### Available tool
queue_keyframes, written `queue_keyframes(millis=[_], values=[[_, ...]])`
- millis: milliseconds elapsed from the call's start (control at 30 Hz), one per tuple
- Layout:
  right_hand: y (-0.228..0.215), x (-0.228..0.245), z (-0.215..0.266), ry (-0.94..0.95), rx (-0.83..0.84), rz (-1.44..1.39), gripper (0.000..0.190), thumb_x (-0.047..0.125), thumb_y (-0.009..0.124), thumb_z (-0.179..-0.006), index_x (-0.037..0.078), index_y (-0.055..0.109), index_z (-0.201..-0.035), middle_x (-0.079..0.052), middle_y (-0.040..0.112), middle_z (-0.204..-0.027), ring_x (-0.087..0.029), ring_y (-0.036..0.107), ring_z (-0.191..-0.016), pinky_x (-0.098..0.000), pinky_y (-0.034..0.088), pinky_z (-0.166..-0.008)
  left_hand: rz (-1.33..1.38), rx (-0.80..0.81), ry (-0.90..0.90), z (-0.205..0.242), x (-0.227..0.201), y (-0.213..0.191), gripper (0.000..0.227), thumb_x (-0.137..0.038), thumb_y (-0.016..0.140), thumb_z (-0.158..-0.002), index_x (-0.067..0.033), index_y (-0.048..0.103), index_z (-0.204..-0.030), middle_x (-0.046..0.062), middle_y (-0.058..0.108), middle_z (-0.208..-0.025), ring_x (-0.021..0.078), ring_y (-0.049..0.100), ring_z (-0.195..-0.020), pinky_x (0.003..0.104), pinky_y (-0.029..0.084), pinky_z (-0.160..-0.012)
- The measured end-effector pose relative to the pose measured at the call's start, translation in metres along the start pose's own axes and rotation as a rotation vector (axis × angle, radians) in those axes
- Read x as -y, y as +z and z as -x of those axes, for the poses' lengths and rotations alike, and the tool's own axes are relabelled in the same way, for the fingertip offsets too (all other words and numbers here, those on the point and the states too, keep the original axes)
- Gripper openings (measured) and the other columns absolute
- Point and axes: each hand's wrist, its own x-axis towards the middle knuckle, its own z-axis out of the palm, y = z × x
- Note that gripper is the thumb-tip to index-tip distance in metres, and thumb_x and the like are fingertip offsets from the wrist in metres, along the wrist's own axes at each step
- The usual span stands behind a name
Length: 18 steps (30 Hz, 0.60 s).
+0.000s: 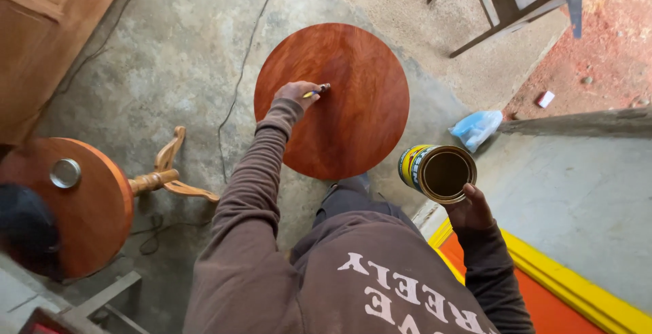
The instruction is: Applying varnish or stain to a round wooden table top using a brush.
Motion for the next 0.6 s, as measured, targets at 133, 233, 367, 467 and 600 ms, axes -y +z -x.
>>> queue_keyframes(millis=[133, 233, 367, 467, 600], values=[[0.007, -0.024, 0.021, -0.020, -0.042, -0.041, 0.072, 0.033, 0.066, -0.093, 0.005, 0.044, -0.155, -0.013, 0.054, -0.151, -0.029, 0.053, -0.138, -0.0482, 0.041, -0.116, 0.059, -0.004, 0.030, 0.041, 0.011, 0.007, 0.026, -0.034, 0.079, -0.087, -0.0251, 0.078, -0.111, 0.007, 0.076, -0.108, 0.0310, 0.072, -0.099, 0.043, 0.058, -0.086], [0.003, -0.046, 0.031, -0.012, -0.053, -0.069, 0.071, 0.032, 0.067, -0.094, 0.003, 0.045, -0.155, -0.015, 0.055, -0.151, -0.030, 0.052, -0.138, -0.0478, 0.040, -0.117, 0.059, 0.077, -0.013, 0.076, 0.006, 0.003, 0.027, -0.035, 0.080, -0.086, -0.0251, 0.078, -0.111, 0.008, 0.076, -0.107, 0.0319, 0.072, -0.098, 0.042, 0.057, -0.086], [0.006, -0.071, 0.044, -0.024, -0.067, -0.090, 0.072, 0.032, 0.067, -0.092, 0.004, 0.045, -0.154, -0.014, 0.054, -0.151, -0.029, 0.052, -0.138, -0.0482, 0.040, -0.116, 0.020, 0.334, -0.046, 0.099, -0.008, -0.014, 0.026, -0.034, 0.082, -0.085, -0.0236, 0.080, -0.109, 0.009, 0.077, -0.103, 0.0310, 0.072, -0.095, 0.042, 0.057, -0.084], [0.007, -0.085, 0.051, -0.050, -0.048, -0.071, 0.071, 0.031, 0.067, -0.093, 0.001, 0.045, -0.153, -0.016, 0.054, -0.151, -0.029, 0.052, -0.139, -0.0468, 0.040, -0.118, 0.044, 0.516, -0.057, 0.096, -0.017, -0.028, 0.027, -0.031, 0.082, -0.083, -0.0212, 0.079, -0.108, 0.009, 0.078, -0.099, 0.0278, 0.075, -0.090, 0.040, 0.058, -0.082], [0.010, -0.100, 0.066, -0.097, -0.037, -0.047, 0.069, 0.031, 0.064, -0.095, -0.003, 0.045, -0.152, -0.018, 0.054, -0.150, -0.029, 0.051, -0.139, -0.0452, 0.039, -0.118, 0.049, 0.572, -0.009, 0.059, 0.009, -0.014, 0.026, -0.028, 0.081, -0.082, -0.0201, 0.079, -0.107, 0.008, 0.079, -0.097, 0.0247, 0.076, -0.085, 0.039, 0.060, -0.078]])
